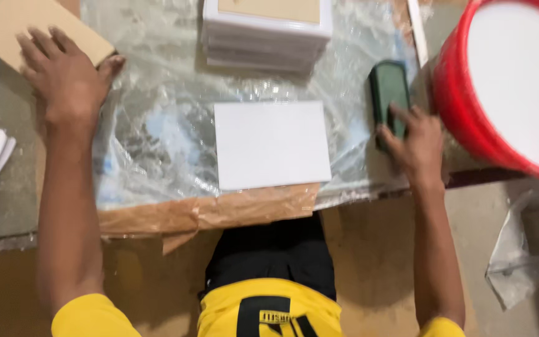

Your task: The person assembles photo frames by placing a brown backing board onto a white frame base, then using a green plastic squeegee to press the board firmly into place. The person repeats this process for multiple frames, stacking the finished units on the table.

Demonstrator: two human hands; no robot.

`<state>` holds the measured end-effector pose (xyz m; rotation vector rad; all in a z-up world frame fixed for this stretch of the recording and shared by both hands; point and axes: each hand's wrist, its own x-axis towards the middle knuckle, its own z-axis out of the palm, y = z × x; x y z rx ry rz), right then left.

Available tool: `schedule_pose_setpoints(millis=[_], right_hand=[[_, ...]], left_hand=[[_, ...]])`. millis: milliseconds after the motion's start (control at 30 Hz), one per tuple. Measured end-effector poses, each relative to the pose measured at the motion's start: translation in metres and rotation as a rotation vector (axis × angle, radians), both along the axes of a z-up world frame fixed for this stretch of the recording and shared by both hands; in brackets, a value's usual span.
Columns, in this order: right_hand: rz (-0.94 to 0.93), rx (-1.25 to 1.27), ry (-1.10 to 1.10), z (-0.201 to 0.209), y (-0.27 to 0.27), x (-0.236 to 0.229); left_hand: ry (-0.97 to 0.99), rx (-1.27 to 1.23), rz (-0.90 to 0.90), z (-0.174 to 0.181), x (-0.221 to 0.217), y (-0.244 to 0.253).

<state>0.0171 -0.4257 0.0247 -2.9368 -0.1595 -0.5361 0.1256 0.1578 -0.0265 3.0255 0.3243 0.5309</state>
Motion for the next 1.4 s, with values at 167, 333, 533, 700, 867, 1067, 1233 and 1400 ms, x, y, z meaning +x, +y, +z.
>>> schedule_pose_setpoints(millis=[167, 333, 533, 700, 867, 1067, 1233, 1400], right_hand=[[0.097, 0.067, -0.108, 0.008, 0.035, -0.060], [0.152, 0.375, -0.013, 0.022, 0.083, -0.093], [0.176, 1.169, 0.372, 0.014, 0.101, -0.087], [0.087, 1.695, 0.677, -0.004, 0.109, -0.050], [-0.192, 1.234, 0.704, -0.008, 0.120, -0.048], [-0.248, 1.004, 0.657, 0.000, 0.136, -0.055], [-0.189, 0.680, 0.566, 0.005, 0.141, -0.056], [-0.177, 0.551, 0.542, 0.005, 0.142, -0.057]], left_hand=[[0.205, 0.116, 0.196, -0.009, 0.037, -0.023], [-0.019, 0.249, 0.096, 0.042, 0.003, -0.049], [-0.378, -0.089, -0.501, 0.075, -0.128, -0.127], [-0.291, -0.181, -0.997, 0.045, -0.146, -0.171], [-0.128, -0.323, -0.990, 0.014, -0.163, -0.174], [0.022, -0.348, -0.920, 0.016, -0.173, -0.178], [0.122, -0.324, -0.842, 0.020, -0.176, -0.186], [0.157, -0.374, -0.840, 0.023, -0.175, -0.185]])
